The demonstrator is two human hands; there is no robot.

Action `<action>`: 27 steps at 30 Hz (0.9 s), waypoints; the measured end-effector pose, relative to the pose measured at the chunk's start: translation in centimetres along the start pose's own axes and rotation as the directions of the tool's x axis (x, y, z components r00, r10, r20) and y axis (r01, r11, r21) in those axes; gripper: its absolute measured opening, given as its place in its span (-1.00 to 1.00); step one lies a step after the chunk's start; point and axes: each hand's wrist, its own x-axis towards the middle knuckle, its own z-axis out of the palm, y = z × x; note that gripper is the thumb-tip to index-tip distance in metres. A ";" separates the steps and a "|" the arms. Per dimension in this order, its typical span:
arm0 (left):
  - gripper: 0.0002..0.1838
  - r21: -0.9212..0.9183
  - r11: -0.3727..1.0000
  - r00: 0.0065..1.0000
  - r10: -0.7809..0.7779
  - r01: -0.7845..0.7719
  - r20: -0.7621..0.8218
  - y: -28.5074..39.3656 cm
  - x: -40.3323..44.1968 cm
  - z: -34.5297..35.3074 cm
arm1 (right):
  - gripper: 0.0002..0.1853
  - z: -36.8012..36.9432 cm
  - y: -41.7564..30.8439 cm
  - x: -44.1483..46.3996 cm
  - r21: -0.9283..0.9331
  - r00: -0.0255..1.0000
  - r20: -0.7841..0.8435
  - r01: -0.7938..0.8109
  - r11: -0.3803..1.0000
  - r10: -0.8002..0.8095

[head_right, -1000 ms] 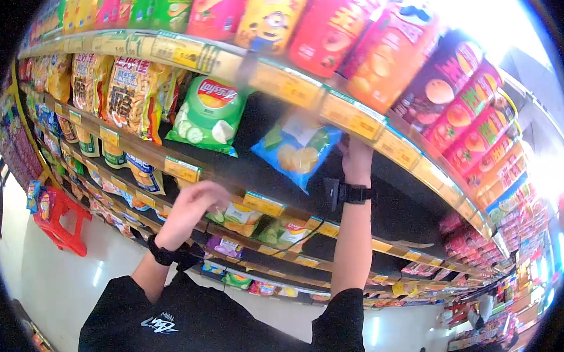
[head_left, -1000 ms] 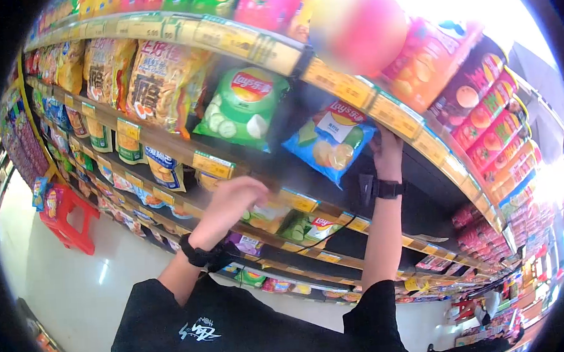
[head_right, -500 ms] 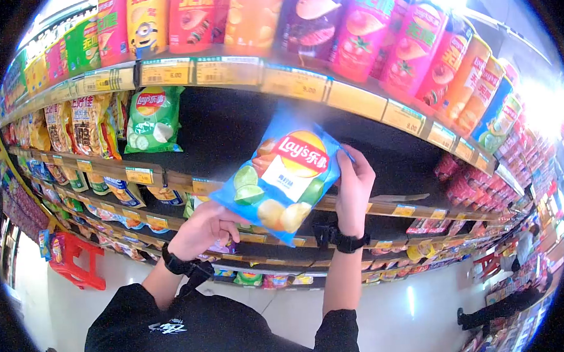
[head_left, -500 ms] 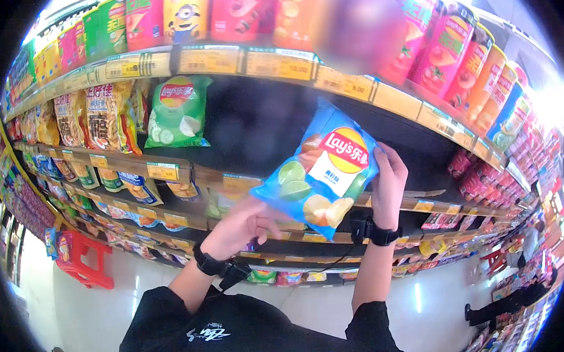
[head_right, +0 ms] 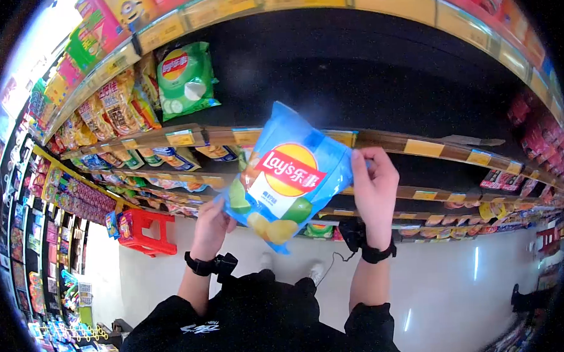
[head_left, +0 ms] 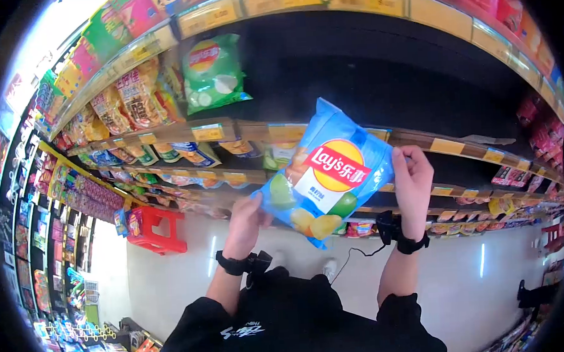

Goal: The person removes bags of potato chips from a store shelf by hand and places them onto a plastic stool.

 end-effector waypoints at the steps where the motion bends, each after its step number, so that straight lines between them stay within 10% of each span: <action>1: -0.69 -0.010 1.000 1.000 0.022 -0.023 -0.012 0.1 -0.2 -1.1 | -0.81 0.8 0.7 -0.3 -0.064 0.998 -0.005 0.069 0.996 -0.069; 6: -0.69 -0.037 0.994 0.976 0.095 -0.104 -0.196 2.0 -3.3 -8.4 | -0.84 7.0 0.2 -4.5 -0.286 0.983 0.144 0.148 0.947 -0.110; 14: -0.64 0.071 0.973 0.840 0.225 -0.219 -0.494 5.4 -13.3 -26.7 | -0.86 25.3 -0.6 -12.8 -0.154 0.854 0.519 0.125 0.980 -0.028; 27: -0.64 0.117 0.955 0.298 0.199 -0.271 -0.933 10.6 -26.7 -45.4 | -0.87 55.6 -2.9 -24.4 -0.025 0.364 0.931 0.003 1.000 0.022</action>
